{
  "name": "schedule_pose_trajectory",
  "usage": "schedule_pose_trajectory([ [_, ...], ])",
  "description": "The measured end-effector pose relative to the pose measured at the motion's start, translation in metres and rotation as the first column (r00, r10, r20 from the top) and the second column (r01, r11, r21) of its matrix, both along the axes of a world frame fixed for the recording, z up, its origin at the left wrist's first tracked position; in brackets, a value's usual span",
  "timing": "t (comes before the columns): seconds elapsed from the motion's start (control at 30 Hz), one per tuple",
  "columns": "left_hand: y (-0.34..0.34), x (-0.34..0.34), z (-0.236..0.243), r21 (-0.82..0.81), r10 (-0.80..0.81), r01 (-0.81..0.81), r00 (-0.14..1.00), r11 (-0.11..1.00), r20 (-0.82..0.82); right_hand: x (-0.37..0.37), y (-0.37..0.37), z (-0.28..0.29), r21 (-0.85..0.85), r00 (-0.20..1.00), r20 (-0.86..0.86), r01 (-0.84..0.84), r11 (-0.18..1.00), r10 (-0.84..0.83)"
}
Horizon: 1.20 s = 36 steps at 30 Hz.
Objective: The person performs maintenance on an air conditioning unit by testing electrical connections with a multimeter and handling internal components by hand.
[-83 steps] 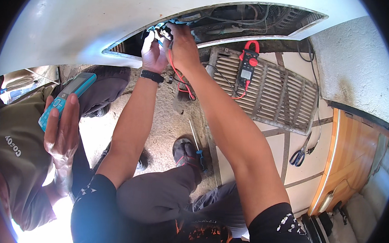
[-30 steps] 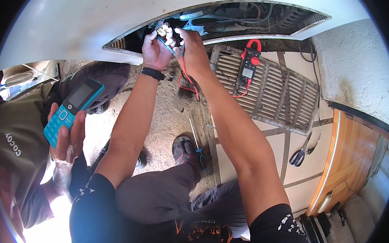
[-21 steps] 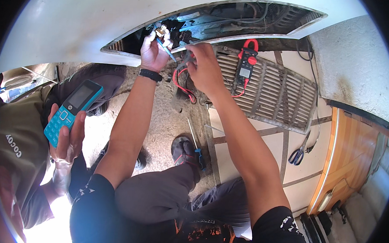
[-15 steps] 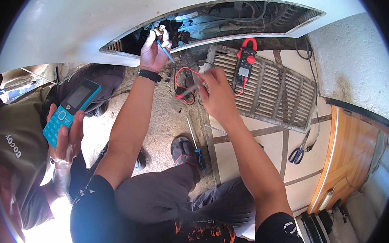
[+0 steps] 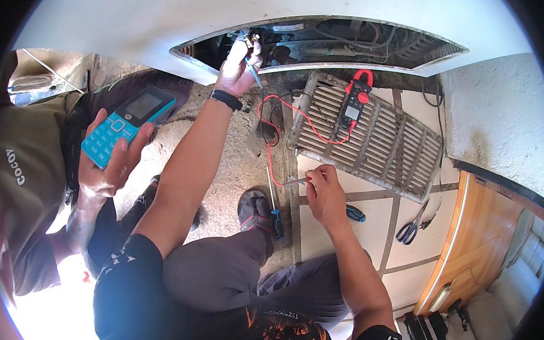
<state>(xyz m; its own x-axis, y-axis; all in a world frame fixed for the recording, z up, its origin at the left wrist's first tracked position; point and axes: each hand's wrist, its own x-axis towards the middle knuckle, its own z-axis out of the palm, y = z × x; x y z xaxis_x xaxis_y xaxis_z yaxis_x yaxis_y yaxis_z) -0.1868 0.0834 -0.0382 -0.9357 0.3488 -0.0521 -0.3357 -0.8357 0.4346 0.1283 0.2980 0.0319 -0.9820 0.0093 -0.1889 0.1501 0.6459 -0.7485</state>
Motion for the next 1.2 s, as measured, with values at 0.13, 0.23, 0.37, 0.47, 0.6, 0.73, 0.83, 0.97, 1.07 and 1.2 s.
schedule_pose_trajectory([
  [0.13, 0.004, 0.006, 0.005, 0.027, -0.035, 0.036, 0.999, 0.999, -0.02, 0.001, 0.0, -0.004, 0.042, 0.999, 0.039, -0.021, 0.999, 0.019],
  [0.23, 0.001, 0.007, 0.007, 0.033, -0.058, 0.059, 0.998, 0.998, -0.032, 0.0, 0.001, -0.006, 0.132, 0.99, 0.108, -0.1, 0.986, 0.086],
  [0.37, 0.001, 0.005, 0.007, -0.016, 0.02, -0.02, 1.0, 1.0, -0.002, 0.004, 0.003, -0.016, 0.198, 0.984, 0.103, -0.162, 0.967, 0.144],
  [0.47, -0.004, -0.002, 0.004, 0.031, 0.039, -0.039, 0.999, 0.999, 0.009, 0.002, 0.004, -0.018, 0.24, 0.98, 0.113, -0.187, 0.953, 0.164],
  [0.6, 0.014, -0.013, 0.001, -0.013, -0.037, 0.037, 0.999, 0.999, -0.036, -0.001, 0.018, -0.014, 0.315, 0.98, 0.128, -0.187, 0.931, 0.154],
  [0.73, 0.025, -0.003, -0.013, -0.452, 0.051, -0.061, 0.998, 0.89, -0.034, -0.026, 0.035, -0.009, 0.329, 0.962, 0.105, -0.272, 0.904, 0.251],
  [0.83, -0.008, -0.004, -0.034, -0.233, -0.175, 0.163, 0.984, 0.959, -0.032, -0.106, 0.014, 0.072, 0.335, 0.734, 0.073, -0.656, 0.676, 0.676],
  [0.97, -0.011, -0.021, -0.039, -0.296, -0.274, 0.281, 0.96, 0.913, 0.063, -0.158, -0.003, 0.081, 0.403, 0.677, -0.115, -0.637, 0.657, 0.727],
  [1.07, -0.023, -0.03, -0.031, -0.375, -0.231, 0.249, 0.968, 0.893, 0.092, -0.166, -0.03, 0.055, 0.454, 0.658, -0.142, -0.62, 0.639, 0.739],
  [1.2, -0.022, -0.034, -0.001, -0.528, -0.178, 0.158, 0.984, 0.834, 0.013, -0.174, -0.065, 0.012, 0.544, 0.67, -0.288, -0.474, 0.693, 0.684],
])
